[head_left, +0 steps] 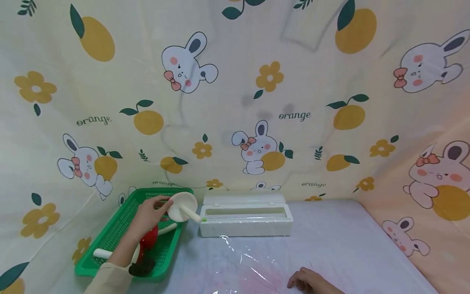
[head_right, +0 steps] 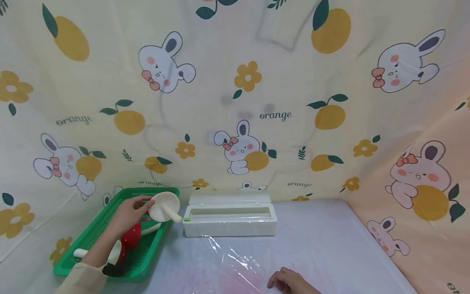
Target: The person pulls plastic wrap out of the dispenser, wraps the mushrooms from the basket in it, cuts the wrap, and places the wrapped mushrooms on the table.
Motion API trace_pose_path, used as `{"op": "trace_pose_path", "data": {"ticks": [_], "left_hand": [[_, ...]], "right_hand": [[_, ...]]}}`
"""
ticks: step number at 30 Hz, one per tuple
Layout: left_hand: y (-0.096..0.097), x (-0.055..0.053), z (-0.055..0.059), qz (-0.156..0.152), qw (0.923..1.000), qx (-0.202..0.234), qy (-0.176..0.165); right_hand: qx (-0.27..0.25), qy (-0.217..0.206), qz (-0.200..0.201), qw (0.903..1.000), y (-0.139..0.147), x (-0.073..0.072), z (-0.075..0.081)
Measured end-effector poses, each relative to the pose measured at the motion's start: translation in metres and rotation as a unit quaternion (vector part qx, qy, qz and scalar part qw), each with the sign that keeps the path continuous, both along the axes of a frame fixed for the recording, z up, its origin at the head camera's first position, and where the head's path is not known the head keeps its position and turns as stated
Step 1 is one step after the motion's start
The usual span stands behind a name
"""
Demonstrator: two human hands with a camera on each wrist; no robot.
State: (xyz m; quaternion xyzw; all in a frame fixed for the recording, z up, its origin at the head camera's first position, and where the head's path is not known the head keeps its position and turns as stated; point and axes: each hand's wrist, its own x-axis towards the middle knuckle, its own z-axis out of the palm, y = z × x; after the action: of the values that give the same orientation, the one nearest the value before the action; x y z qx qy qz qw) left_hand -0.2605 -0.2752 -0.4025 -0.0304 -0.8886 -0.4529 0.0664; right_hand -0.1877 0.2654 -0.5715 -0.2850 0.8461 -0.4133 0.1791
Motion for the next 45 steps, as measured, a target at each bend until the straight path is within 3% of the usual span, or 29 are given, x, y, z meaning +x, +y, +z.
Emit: {"op": "trace_pose_path", "data": {"ticks": [8, 13, 21, 30, 35, 40, 45], "left_hand": [[0.037, 0.012, -0.008, -0.013, 0.9999, 0.009, -0.005], [0.062, 0.018, -0.022, -0.022, 0.9997, 0.0, -0.004], [0.097, 0.028, -0.045, -0.068, 0.9974, 0.017, -0.018], [0.125, 0.038, -0.062, -0.08, 0.9968, -0.007, 0.0], [0.138, 0.044, -0.071, -0.059, 0.9967, -0.049, 0.029], [0.151, 0.046, -0.078, -0.026, 0.9902, -0.114, 0.076], [0.163, 0.046, -0.076, -0.001, 0.9882, -0.133, 0.076]], "right_hand": [[-0.015, 0.05, 0.036, 0.998, 0.002, -0.009, -0.01], [-0.006, 0.01, 0.012, 0.9999, -0.004, -0.007, -0.003], [-0.002, -0.029, -0.013, 0.9995, -0.01, -0.002, 0.012], [0.001, -0.028, -0.015, 0.9995, -0.013, -0.003, 0.012], [0.008, -0.033, -0.028, 0.999, -0.014, -0.002, 0.014], [-0.002, -0.027, -0.018, 0.9995, -0.014, -0.003, 0.013], [0.005, -0.022, -0.019, 0.9996, -0.013, -0.003, 0.014]]}}
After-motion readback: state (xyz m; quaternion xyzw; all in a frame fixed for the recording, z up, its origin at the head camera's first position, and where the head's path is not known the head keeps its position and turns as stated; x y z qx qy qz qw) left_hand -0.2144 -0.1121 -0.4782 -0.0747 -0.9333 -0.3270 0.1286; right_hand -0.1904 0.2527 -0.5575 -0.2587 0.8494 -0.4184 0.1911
